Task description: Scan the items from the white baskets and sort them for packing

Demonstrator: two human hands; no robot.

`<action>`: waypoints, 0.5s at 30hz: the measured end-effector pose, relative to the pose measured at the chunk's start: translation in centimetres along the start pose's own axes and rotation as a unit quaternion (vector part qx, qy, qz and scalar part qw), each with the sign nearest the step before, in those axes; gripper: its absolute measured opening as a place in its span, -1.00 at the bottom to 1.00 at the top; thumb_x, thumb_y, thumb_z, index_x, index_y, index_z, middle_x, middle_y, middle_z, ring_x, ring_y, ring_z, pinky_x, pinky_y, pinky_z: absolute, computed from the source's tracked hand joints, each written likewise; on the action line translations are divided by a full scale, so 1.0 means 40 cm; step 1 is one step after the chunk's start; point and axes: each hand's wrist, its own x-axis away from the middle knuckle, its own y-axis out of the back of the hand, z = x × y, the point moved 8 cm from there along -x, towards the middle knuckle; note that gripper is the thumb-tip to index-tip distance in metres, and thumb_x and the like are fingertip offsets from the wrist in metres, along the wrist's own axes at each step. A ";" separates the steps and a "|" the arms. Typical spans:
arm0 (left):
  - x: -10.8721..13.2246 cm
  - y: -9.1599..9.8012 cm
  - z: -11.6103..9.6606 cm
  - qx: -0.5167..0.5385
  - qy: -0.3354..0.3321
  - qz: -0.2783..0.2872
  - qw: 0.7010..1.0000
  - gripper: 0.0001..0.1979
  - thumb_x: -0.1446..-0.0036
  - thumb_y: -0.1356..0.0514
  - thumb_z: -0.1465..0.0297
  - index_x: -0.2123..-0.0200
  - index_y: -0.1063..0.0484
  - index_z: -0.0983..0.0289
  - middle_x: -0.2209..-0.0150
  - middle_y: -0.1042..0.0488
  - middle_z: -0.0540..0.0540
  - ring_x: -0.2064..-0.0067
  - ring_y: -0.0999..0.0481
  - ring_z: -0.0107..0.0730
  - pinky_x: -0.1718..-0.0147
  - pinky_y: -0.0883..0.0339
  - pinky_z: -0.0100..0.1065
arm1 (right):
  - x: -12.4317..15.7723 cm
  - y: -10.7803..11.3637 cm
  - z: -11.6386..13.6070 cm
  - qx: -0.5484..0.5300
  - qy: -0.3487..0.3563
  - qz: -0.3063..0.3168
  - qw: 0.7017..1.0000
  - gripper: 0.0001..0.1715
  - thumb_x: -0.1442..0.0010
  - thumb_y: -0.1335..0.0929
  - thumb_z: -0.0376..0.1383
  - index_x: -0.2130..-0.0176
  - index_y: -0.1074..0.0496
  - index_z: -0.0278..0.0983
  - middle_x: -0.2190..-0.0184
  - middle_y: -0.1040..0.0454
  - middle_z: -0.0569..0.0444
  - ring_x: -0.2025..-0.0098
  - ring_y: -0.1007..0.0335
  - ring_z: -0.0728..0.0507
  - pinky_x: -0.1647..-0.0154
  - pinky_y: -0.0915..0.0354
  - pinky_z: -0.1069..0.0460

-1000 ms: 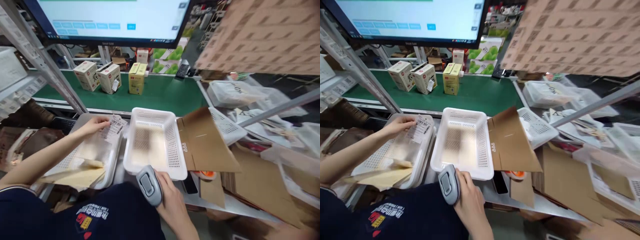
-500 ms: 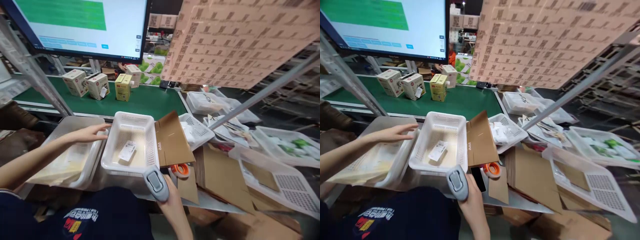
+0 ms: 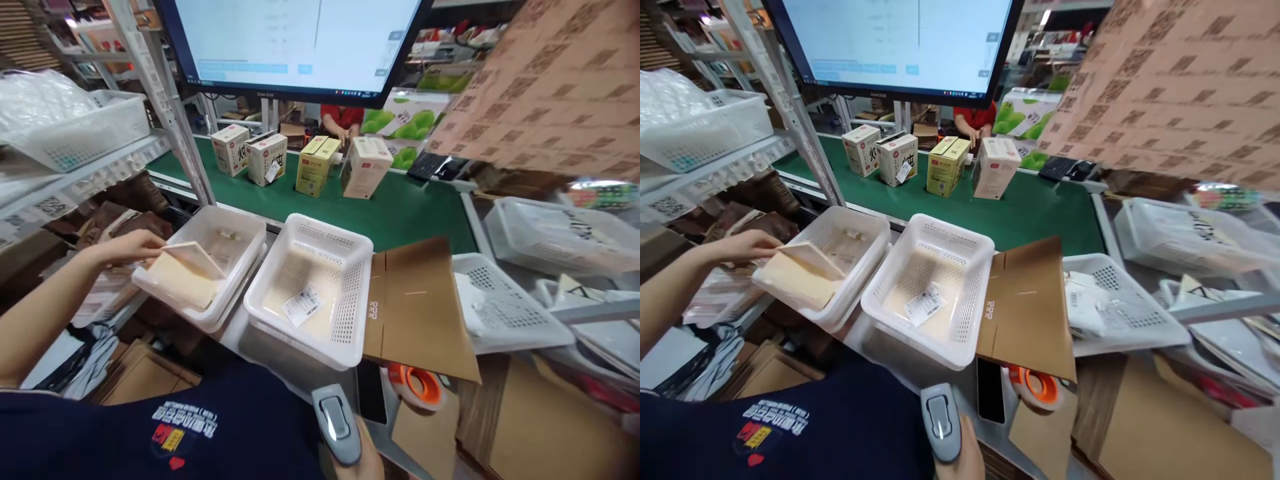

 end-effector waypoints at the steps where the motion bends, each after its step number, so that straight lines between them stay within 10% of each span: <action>1: -0.012 0.041 -0.018 0.022 -0.002 -0.018 1.000 -0.45 -0.15 -0.31 -0.01 0.22 -0.67 0.44 0.30 -0.68 0.07 0.22 -0.52 -0.27 0.21 -0.33 -0.52 | -0.032 0.001 0.044 -0.015 0.029 0.027 0.999 -0.60 -0.28 -0.45 -0.02 -0.02 -0.61 -0.15 0.05 -0.67 -0.08 0.04 -0.65 -0.41 -0.10 -0.54 -0.21; 5: -0.042 0.162 -0.105 0.085 -0.019 -0.109 0.990 -0.29 0.03 -0.36 -0.10 0.08 -0.66 0.42 0.17 -0.73 0.15 0.12 -0.60 -0.13 0.14 -0.47 -0.41 | -0.133 0.016 0.262 0.005 0.158 0.118 0.980 -0.47 -0.30 -0.38 -0.26 -0.23 -0.55 -0.22 -0.13 -0.60 -0.12 -0.12 -0.61 -0.30 -0.14 -0.50 -0.05; 8: -0.048 0.189 -0.202 -0.068 -0.070 -0.220 0.971 -0.38 -0.08 -0.22 -0.01 0.06 -0.71 0.38 0.17 -0.75 0.22 0.15 -0.67 -0.07 0.10 -0.51 -0.30 | -0.180 0.041 0.414 0.025 0.231 0.121 0.965 -0.47 -0.25 -0.36 -0.35 -0.19 -0.55 -0.22 -0.08 -0.60 -0.10 -0.09 -0.62 -0.25 -0.06 -0.51 0.03; 15: -0.002 0.094 -0.433 -0.323 -0.429 -0.375 0.755 -0.63 -0.57 -0.11 0.37 -0.04 -0.77 0.07 -0.13 -0.74 0.04 -0.21 -0.72 -0.22 -0.38 -0.49 -0.16 | -0.280 0.079 0.562 -0.034 0.186 0.104 0.977 -0.69 -0.26 -0.50 -0.23 0.03 -0.46 -0.23 0.16 -0.57 0.04 0.20 -0.51 -0.15 0.18 -0.41 0.02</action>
